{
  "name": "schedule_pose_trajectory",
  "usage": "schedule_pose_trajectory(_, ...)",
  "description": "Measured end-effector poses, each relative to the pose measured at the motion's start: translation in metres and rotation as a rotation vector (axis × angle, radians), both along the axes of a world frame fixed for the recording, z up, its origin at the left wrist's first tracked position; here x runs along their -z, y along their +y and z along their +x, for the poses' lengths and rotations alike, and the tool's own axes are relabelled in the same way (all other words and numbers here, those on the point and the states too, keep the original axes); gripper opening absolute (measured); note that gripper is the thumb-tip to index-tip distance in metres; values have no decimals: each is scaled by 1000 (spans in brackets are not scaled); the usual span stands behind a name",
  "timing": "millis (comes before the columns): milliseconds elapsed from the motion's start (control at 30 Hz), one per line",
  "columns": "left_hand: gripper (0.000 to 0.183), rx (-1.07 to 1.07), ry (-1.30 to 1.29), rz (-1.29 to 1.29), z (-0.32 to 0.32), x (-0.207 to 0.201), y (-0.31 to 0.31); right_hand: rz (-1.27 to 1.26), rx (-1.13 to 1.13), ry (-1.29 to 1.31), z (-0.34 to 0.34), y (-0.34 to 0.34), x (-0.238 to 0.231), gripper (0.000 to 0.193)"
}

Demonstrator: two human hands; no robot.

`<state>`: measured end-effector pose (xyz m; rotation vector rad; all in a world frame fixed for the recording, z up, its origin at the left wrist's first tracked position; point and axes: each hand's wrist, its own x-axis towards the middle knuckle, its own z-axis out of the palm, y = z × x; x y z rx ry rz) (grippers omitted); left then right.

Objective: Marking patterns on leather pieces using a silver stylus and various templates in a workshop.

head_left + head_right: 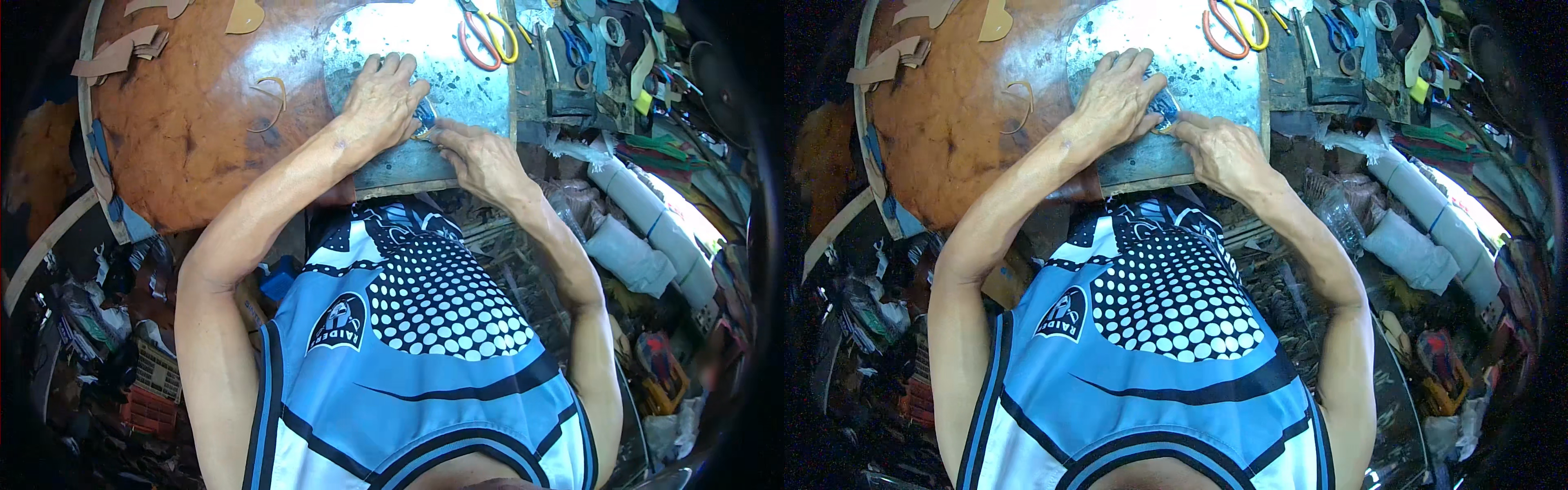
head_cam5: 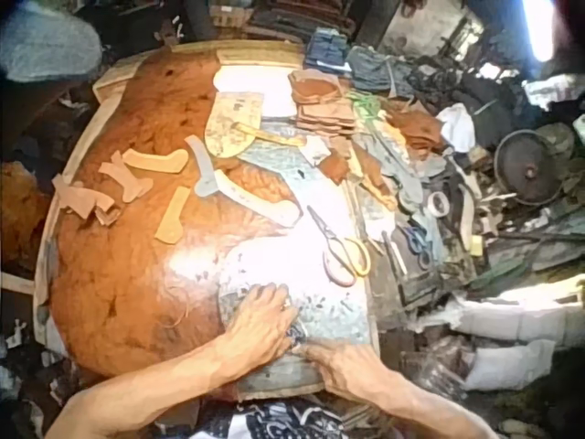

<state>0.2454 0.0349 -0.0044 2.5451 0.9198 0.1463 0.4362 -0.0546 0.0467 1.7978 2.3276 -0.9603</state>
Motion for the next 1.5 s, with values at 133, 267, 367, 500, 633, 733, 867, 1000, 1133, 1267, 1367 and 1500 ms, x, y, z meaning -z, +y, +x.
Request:
schedule_pose_trajectory(133,49,-4,15,18,1,0,-2,84,-112,46,10,9,6,32)
schedule_pose_trajectory(267,48,-25,26,42,4,3,-4,53,-162,12,14,15,7,31)
schedule_pose_trajectory(367,47,-37,29,37,5,2,-7,33,-213,10,20,21,10,30)
schedule_pose_trajectory(500,44,-61,38,19,6,3,-11,16,-264,32,25,31,10,30)
schedule_pose_trajectory(633,41,-76,7,1,8,2,-15,81,-355,97,34,45,13,27)
schedule_pose_trajectory(733,36,-81,19,2,10,2,-19,-17,-386,38,38,57,12,24)
schedule_pose_trajectory(867,27,-124,-5,-27,14,6,-27,-38,-455,38,36,72,2,25)
schedule_pose_trajectory(1000,26,-136,-12,-54,19,8,-32,128,-513,150,45,72,10,23)
schedule_pose_trajectory(1133,26,-138,-28,-105,21,1,-32,81,-517,63,46,78,12,24)
schedule_pose_trajectory(1267,25,-177,-88,-130,21,3,-35,63,-523,60,48,82,11,28)
schedule_pose_trajectory(1367,24,-185,-123,-120,20,8,-36,105,-536,100,55,87,13,30)
schedule_pose_trajectory(1500,24,-177,-108,-99,21,7,-36,68,-511,83,56,91,14,31)
